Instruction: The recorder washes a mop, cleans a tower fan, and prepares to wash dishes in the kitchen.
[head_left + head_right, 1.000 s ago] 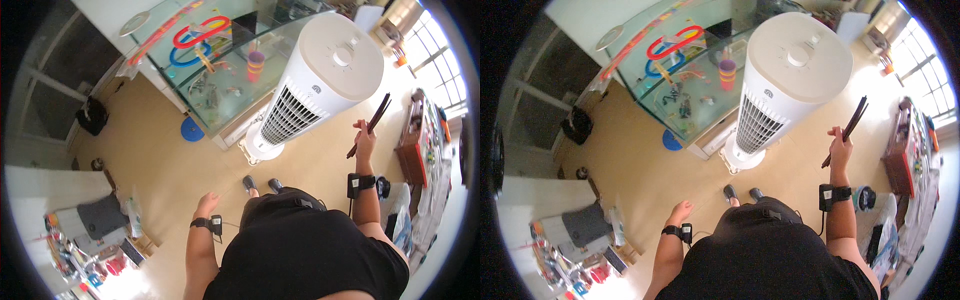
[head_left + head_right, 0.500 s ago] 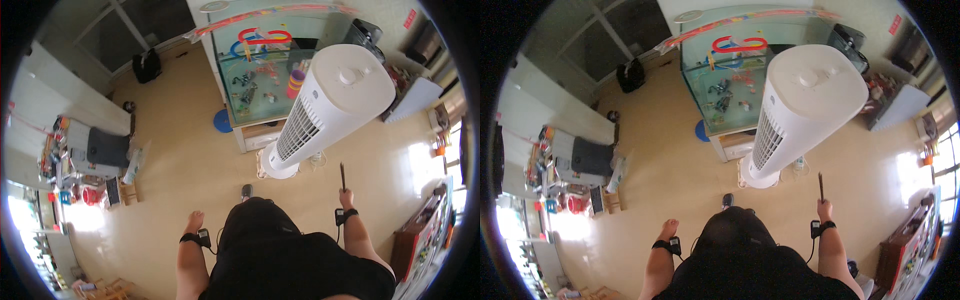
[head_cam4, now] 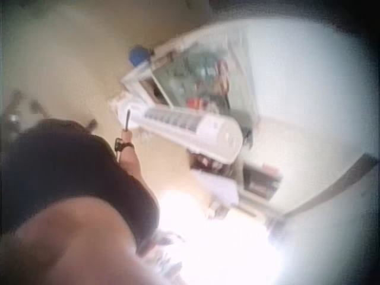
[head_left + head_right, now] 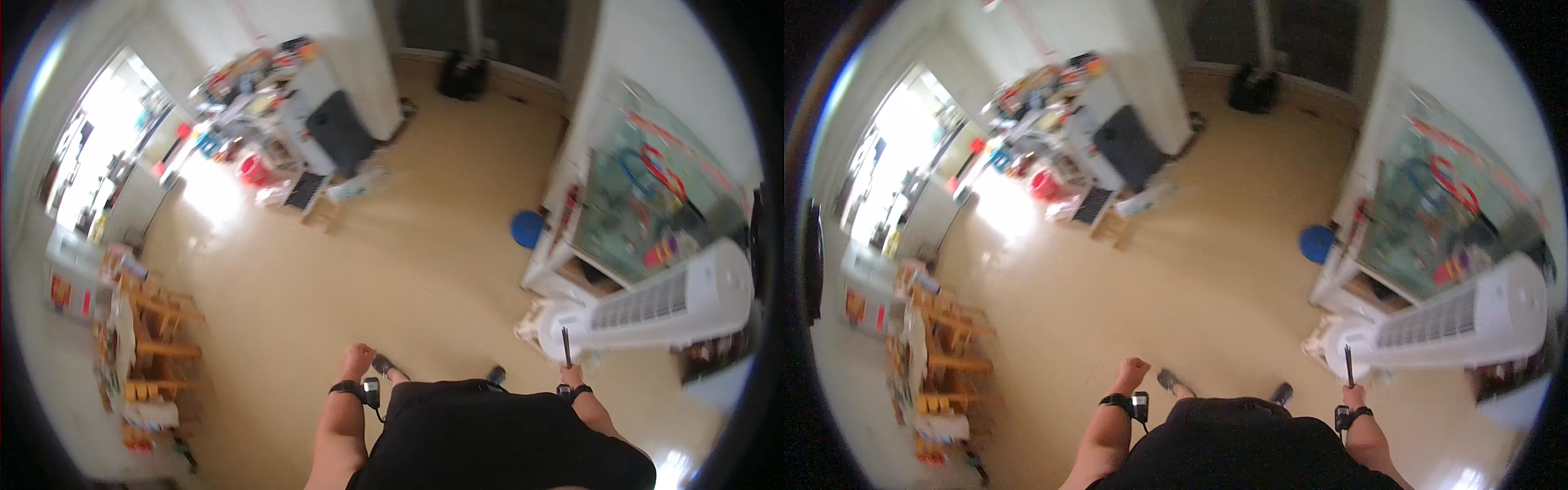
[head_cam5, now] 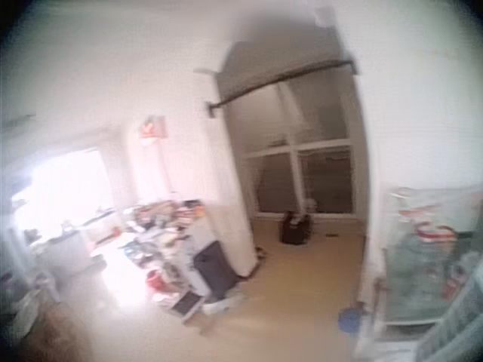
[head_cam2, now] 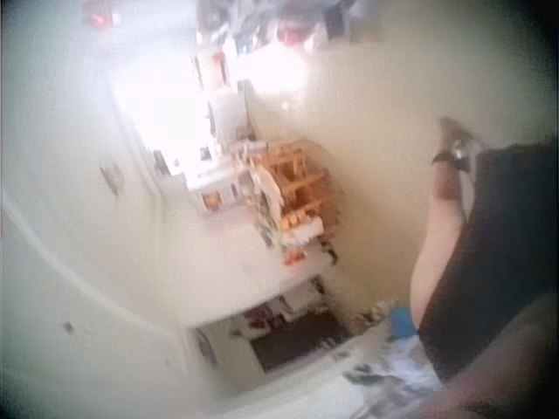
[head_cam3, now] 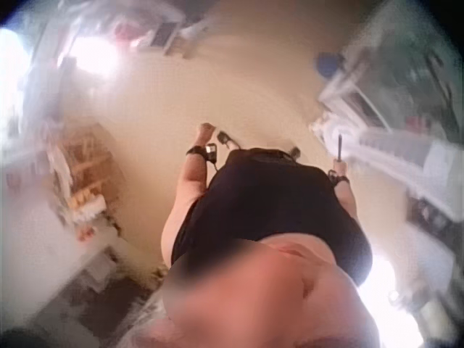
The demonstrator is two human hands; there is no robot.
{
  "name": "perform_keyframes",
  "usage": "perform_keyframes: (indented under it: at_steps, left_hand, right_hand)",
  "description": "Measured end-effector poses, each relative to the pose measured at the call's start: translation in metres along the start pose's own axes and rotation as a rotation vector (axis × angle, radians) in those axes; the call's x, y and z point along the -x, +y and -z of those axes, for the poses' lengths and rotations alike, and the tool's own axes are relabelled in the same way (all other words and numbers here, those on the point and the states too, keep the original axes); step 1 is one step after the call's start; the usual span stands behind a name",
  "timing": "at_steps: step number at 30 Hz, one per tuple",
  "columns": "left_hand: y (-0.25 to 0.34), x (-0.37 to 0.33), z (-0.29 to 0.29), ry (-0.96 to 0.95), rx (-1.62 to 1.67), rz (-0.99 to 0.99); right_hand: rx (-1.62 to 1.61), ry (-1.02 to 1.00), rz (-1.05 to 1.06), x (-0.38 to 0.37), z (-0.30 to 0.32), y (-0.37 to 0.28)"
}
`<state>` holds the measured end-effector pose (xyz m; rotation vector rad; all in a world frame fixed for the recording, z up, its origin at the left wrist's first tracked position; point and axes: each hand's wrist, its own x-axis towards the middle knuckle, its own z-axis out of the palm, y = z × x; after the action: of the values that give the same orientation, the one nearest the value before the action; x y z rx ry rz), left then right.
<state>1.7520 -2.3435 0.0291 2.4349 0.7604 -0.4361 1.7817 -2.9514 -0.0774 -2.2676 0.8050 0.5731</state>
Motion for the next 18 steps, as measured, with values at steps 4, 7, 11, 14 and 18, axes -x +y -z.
perform_keyframes:
  at_steps: [4, 7, 11, 14, 18]
  left_hand:
    - [-0.11, 0.028, 0.04, 0.08, 0.151, 0.263]
    - [-0.208, 0.047, 0.07, 0.272, 0.313, 0.422]
    - [-0.301, 0.061, 0.137, 0.648, 0.357, 0.597]
    - [-0.367, 0.046, 0.166, 0.753, 0.404, 0.6]
    - [-0.404, -0.006, 0.21, 0.807, 0.391, 0.529]
  right_hand:
    - [0.067, 0.004, 0.13, -0.004, -0.053, -0.144]
    - [0.215, 0.009, 0.301, -0.019, -0.109, -0.22]
    - [0.333, -0.04, 0.469, -0.042, -0.207, -0.31]
    - [0.423, -0.042, 0.552, 0.022, -0.288, -0.413]
    - [0.418, -0.116, 0.634, 0.004, -0.357, -0.502]
